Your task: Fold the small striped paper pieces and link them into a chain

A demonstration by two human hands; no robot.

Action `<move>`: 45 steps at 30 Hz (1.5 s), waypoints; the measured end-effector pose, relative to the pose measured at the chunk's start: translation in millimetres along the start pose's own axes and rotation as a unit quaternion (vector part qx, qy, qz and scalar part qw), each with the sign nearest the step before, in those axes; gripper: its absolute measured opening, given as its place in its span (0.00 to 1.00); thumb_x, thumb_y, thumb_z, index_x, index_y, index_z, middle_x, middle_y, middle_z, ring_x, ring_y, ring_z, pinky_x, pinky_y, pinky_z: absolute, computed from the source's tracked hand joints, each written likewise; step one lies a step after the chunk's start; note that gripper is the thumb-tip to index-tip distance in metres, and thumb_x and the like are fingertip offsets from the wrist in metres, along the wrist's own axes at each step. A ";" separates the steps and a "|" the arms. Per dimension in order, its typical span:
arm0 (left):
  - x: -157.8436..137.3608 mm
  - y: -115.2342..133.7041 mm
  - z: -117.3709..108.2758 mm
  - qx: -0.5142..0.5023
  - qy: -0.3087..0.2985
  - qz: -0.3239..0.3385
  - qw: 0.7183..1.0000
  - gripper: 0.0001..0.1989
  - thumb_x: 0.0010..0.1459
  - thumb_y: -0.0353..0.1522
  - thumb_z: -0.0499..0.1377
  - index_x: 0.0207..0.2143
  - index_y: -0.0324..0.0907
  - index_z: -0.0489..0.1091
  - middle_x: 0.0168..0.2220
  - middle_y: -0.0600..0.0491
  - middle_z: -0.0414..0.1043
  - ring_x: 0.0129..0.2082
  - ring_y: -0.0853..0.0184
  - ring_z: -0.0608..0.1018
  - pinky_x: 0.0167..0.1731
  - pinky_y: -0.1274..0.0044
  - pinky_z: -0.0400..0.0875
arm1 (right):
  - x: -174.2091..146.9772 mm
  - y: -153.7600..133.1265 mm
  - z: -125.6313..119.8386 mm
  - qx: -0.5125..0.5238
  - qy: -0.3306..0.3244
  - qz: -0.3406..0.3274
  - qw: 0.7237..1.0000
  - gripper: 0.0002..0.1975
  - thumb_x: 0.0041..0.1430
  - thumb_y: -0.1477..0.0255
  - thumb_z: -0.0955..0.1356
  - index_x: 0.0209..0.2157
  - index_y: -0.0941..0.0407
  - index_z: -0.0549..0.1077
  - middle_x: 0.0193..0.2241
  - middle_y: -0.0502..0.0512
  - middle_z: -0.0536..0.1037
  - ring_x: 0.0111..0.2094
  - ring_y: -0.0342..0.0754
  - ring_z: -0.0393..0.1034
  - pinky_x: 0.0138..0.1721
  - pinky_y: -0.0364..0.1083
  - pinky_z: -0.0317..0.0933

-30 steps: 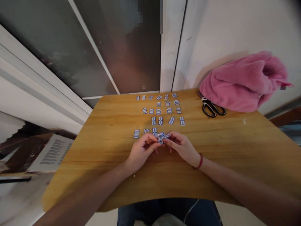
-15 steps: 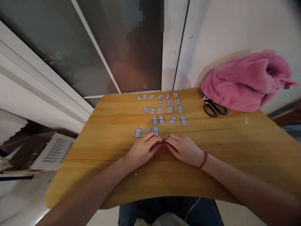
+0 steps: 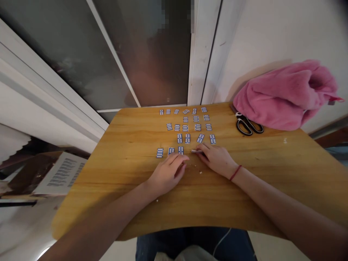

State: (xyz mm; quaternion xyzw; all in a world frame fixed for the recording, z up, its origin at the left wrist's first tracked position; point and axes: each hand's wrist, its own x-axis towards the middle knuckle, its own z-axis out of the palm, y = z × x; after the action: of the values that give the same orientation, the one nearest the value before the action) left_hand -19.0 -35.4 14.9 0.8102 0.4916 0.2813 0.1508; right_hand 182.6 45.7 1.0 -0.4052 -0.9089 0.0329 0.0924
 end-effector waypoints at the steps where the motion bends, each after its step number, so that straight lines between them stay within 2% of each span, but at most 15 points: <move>1: 0.1 -0.1 0.2 0.001 0.002 0.001 1.000 0.12 0.57 0.26 0.48 0.43 0.43 0.63 0.40 0.49 0.68 0.42 0.65 0.70 0.44 0.72 0.67 | 0.0 -0.2 0.7 0.002 0.005 0.001 1.000 0.12 0.64 0.68 0.56 0.41 0.56 0.66 0.38 0.54 0.73 0.34 0.45 0.69 0.28 0.42 0.53; 9: 0.2 -1.1 0.9 -0.005 -0.001 -0.009 1.000 0.10 0.56 0.25 0.48 0.40 0.43 0.63 0.38 0.50 0.68 0.39 0.66 0.70 0.41 0.73 0.68 | -0.8 -3.7 3.6 0.037 0.025 0.054 0.998 0.11 0.60 0.64 0.59 0.40 0.54 0.67 0.37 0.51 0.74 0.31 0.44 0.70 0.25 0.43 0.51; 16: -0.2 -0.6 2.2 -0.006 -0.004 -0.002 1.000 0.12 0.56 0.25 0.48 0.41 0.43 0.62 0.38 0.50 0.68 0.41 0.65 0.70 0.42 0.72 0.67 | -0.8 -3.1 5.7 0.074 0.065 0.055 0.994 0.10 0.61 0.67 0.59 0.38 0.55 0.68 0.38 0.52 0.74 0.33 0.44 0.70 0.26 0.41 0.52; 22: 0.2 0.3 1.6 0.007 -0.013 0.000 1.000 0.11 0.57 0.25 0.47 0.41 0.43 0.62 0.38 0.50 0.68 0.40 0.66 0.70 0.42 0.73 0.67 | -0.5 -2.8 8.2 0.080 0.042 0.054 0.994 0.11 0.61 0.65 0.60 0.40 0.54 0.68 0.39 0.52 0.75 0.33 0.45 0.71 0.27 0.42 0.54; 27: 0.9 1.1 0.8 0.010 -0.013 -0.012 1.000 0.09 0.57 0.26 0.47 0.39 0.43 0.63 0.37 0.51 0.67 0.40 0.67 0.70 0.41 0.74 0.67 | -1.4 -4.2 7.4 0.112 0.075 0.044 0.990 0.10 0.61 0.66 0.59 0.39 0.54 0.69 0.38 0.50 0.75 0.33 0.43 0.70 0.29 0.41 0.55; 31: 1.8 -0.4 1.0 0.016 -0.013 -0.020 1.000 0.09 0.57 0.26 0.47 0.38 0.43 0.63 0.36 0.51 0.67 0.39 0.67 0.70 0.40 0.74 0.67 | -1.6 -5.6 6.4 0.113 0.050 0.036 0.992 0.09 0.60 0.67 0.61 0.37 0.54 0.69 0.36 0.50 0.75 0.33 0.43 0.70 0.29 0.41 0.55; 34: 1.3 -3.6 2.2 0.023 -0.009 -0.034 0.999 0.08 0.57 0.26 0.49 0.38 0.43 0.63 0.37 0.52 0.68 0.38 0.67 0.70 0.40 0.75 0.66 | -2.8 -7.1 7.2 0.134 0.060 0.008 0.989 0.08 0.60 0.68 0.61 0.36 0.54 0.69 0.35 0.49 0.75 0.33 0.42 0.70 0.30 0.40 0.56; 37: -0.2 -6.5 3.9 0.020 -0.016 -0.059 0.998 0.05 0.57 0.29 0.51 0.37 0.43 0.62 0.35 0.54 0.68 0.33 0.69 0.71 0.35 0.77 0.67 | -6.4 -12.0 8.7 0.147 0.083 -0.056 0.984 0.07 0.59 0.68 0.62 0.36 0.55 0.70 0.35 0.49 0.76 0.33 0.41 0.70 0.30 0.39 0.56; 40: -1.3 -6.6 5.2 0.009 -0.043 -0.081 0.996 0.05 0.57 0.34 0.52 0.36 0.44 0.62 0.31 0.56 0.68 0.29 0.70 0.71 0.30 0.78 0.66 | -11.5 -19.2 10.7 0.148 0.068 -0.105 0.981 0.07 0.59 0.70 0.62 0.36 0.54 0.70 0.33 0.48 0.76 0.33 0.40 0.70 0.29 0.39 0.56; 45: -0.4 -2.2 5.3 -0.085 -0.109 -0.122 0.983 0.05 0.58 0.36 0.52 0.35 0.45 0.61 0.29 0.59 0.68 0.27 0.72 0.71 0.28 0.80 0.65 | -16.5 -24.2 13.3 0.135 0.031 -0.115 0.984 0.08 0.58 0.69 0.63 0.38 0.52 0.70 0.32 0.47 0.77 0.30 0.41 0.71 0.28 0.40 0.54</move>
State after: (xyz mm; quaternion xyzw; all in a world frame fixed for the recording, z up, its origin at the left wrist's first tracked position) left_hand -17.5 -34.5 9.4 0.7542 0.5416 0.2113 0.3053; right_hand 173.2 17.5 -11.1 -0.2827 -0.9334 0.1316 0.1777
